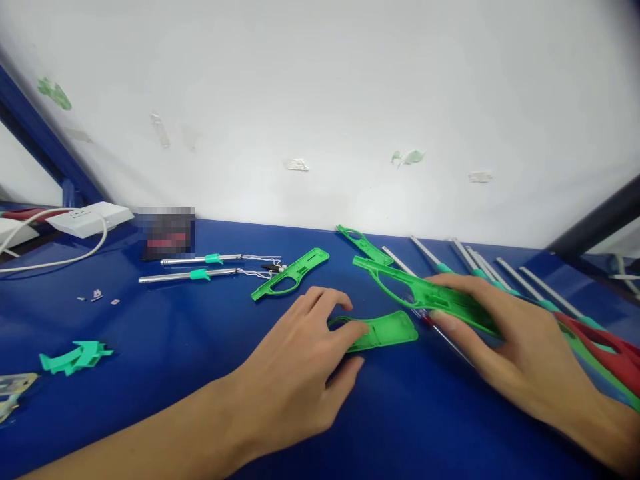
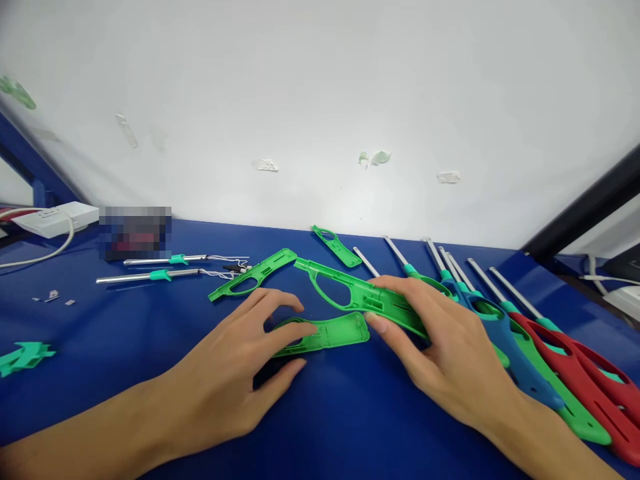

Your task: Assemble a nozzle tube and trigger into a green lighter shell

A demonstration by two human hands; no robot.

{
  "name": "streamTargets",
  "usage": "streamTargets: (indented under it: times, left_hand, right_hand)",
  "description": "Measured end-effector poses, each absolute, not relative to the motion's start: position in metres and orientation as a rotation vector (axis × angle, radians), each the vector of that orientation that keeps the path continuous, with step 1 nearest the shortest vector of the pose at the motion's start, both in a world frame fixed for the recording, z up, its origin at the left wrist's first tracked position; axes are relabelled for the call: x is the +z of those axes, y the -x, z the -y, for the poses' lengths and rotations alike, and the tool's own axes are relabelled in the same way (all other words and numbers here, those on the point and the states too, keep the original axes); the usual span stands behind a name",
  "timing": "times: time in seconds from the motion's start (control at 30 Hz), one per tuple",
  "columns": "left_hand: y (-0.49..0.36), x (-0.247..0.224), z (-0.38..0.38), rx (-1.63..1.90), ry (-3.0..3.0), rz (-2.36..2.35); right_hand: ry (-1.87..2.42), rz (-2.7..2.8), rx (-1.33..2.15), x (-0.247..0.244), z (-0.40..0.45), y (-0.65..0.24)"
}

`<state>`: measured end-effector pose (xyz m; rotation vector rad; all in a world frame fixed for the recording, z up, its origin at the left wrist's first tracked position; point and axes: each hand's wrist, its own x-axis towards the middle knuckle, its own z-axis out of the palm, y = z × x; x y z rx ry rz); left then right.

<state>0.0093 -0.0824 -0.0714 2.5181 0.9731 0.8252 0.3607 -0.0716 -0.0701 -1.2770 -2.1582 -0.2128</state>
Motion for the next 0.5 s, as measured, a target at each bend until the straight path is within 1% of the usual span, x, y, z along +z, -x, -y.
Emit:
streamTargets:
  times: [0.17, 0.5]
  left_hand:
    - [-0.01, -0.077, 0.082, 0.731, -2.601, -0.981]
    - [-0.008, -0.094, 0.075, 0.778, -2.534, -1.015]
  right_hand:
    - [1.121, 2.203, -0.218, -0.065, 0.072, -0.353]
    - [1.025, 2.226, -0.212, -0.062, 0.074, -0.343]
